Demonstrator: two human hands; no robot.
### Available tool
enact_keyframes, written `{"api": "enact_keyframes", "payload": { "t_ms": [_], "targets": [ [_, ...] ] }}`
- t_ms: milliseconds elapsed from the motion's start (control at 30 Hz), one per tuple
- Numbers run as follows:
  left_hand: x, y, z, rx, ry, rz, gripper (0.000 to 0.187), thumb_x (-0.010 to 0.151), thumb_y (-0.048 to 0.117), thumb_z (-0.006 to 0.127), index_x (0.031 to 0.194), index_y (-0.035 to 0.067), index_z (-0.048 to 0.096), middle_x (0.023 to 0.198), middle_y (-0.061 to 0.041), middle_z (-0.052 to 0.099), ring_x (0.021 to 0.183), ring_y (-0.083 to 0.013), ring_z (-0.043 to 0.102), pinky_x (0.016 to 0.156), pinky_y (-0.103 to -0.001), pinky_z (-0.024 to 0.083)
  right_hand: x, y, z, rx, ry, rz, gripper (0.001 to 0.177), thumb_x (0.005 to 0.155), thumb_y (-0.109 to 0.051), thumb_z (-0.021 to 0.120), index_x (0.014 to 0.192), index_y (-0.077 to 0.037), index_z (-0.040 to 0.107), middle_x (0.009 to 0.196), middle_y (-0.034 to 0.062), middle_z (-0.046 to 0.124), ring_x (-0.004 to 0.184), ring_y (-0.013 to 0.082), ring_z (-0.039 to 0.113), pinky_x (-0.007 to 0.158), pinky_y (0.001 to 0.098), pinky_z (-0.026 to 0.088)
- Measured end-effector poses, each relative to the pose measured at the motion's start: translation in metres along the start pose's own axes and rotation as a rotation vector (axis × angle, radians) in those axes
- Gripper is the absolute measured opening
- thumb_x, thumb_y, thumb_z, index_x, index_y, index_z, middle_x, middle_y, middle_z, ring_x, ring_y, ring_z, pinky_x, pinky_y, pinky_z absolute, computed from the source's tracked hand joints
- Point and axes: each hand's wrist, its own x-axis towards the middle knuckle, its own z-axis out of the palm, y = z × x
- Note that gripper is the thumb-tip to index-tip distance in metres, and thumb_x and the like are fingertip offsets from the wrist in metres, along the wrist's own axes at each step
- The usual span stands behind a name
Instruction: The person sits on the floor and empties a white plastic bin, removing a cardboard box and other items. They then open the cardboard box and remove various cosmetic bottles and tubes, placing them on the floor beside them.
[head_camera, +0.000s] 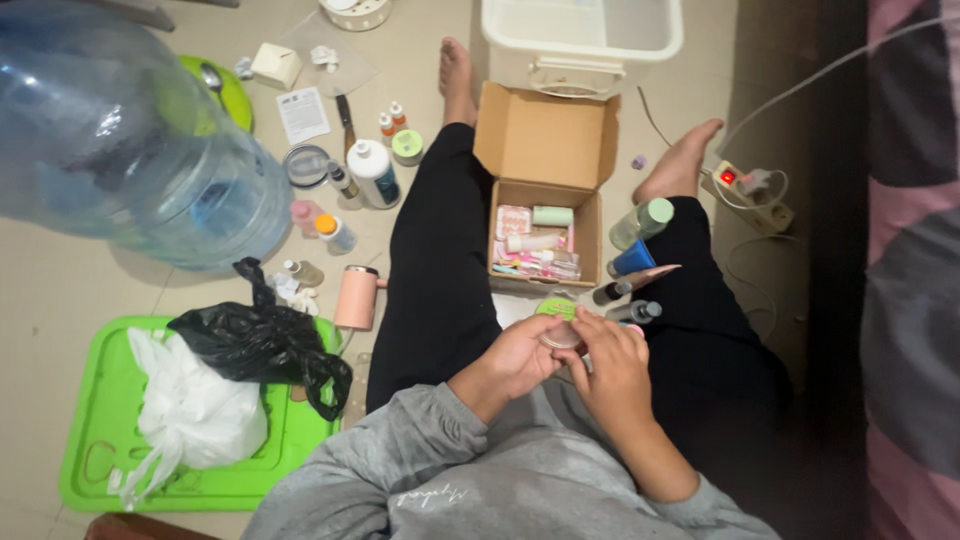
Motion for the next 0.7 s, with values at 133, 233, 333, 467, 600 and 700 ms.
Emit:
{"api": "enact_keyframes", "payload": {
  "t_ms": [133, 233, 333, 467, 600, 700],
  "targets": [
    [-0.016, 0.026, 0.005, -0.038, 0.023, 0.119, 0.032, 0.105, 0.018, 0.047, 0.127, 0.001, 0.061, 0.122, -0.012, 0.07, 0.106, -0.0224, 0.067, 0.084, -0.034, 0.055, 0.017, 0.002, 0.031, 0.047, -0.04, -0.116, 0.044, 0.083, -0.022, 0.077, 0.121, -0.007, 0.061, 0.138, 0.0097, 0.065, 0.123, 0.0312, 0.061, 0.106, 0.0494, 0.042],
    [-0.01, 0.059, 0.0, -0.053, 0.157, 0.295, 0.032, 0.1, 0.016, 0.047, 0.126, 0.001, 0.059, 0.121, -0.013, 0.07, 0.11, -0.0252, 0.068, 0.091, -0.036, 0.057, 0.025, 0.002, 0.052, 0.1, -0.014, -0.133, 0.053, 0.086, -0.021, 0.077, 0.131, -0.006, 0.055, 0.147, 0.0144, 0.057, 0.129, 0.0378, 0.058, 0.107, 0.0488, 0.042],
    [0.028, 0.124, -0.031, -0.017, 0.254, 0.578, 0.028, 0.102, 0.023, 0.051, 0.122, 0.004, 0.057, 0.11, -0.009, 0.07, 0.1, -0.0216, 0.068, 0.088, -0.038, 0.059, 0.016, 0.007, 0.064, 0.261, -0.1, -0.03, 0.069, 0.082, -0.023, 0.078, 0.14, -0.003, 0.046, 0.151, 0.021, 0.048, 0.121, 0.0392, 0.06, 0.1, 0.0466, 0.047],
    [0.115, 0.251, -0.096, -0.109, 0.557, 0.541, 0.02, 0.101, 0.034, 0.065, 0.109, 0.017, 0.058, 0.084, 0.0, 0.059, 0.067, -0.0136, 0.057, 0.059, -0.03, 0.048, 0.003, 0.026, 0.073, 0.45, -0.364, 0.279, 0.072, 0.084, -0.02, 0.077, 0.146, -0.009, 0.042, 0.144, 0.0156, 0.052, 0.11, 0.0266, 0.069, 0.091, 0.037, 0.055],
    [0.185, 0.313, -0.157, 0.036, 0.694, 0.761, 0.023, 0.097, 0.017, 0.067, 0.118, 0.01, 0.06, 0.093, -0.008, 0.066, 0.074, -0.0194, 0.063, 0.059, -0.029, 0.055, -0.005, 0.05, 0.079, 0.48, -0.5, 0.363, 0.071, 0.084, -0.021, 0.077, 0.146, -0.012, 0.044, 0.139, 0.0116, 0.057, 0.105, 0.0201, 0.071, 0.091, 0.0345, 0.056],
    [0.204, 0.339, -0.189, -0.004, 0.805, 0.838, 0.033, 0.093, 0.004, 0.063, 0.125, 0.007, 0.057, 0.103, -0.012, 0.066, 0.082, -0.0249, 0.069, 0.069, -0.034, 0.064, -0.005, 0.063, 0.084, 0.534, -0.674, 0.528, 0.072, 0.085, -0.022, 0.075, 0.149, -0.016, 0.045, 0.141, 0.0051, 0.059, 0.101, 0.0154, 0.071, 0.086, 0.0314, 0.059]
  ]
}}
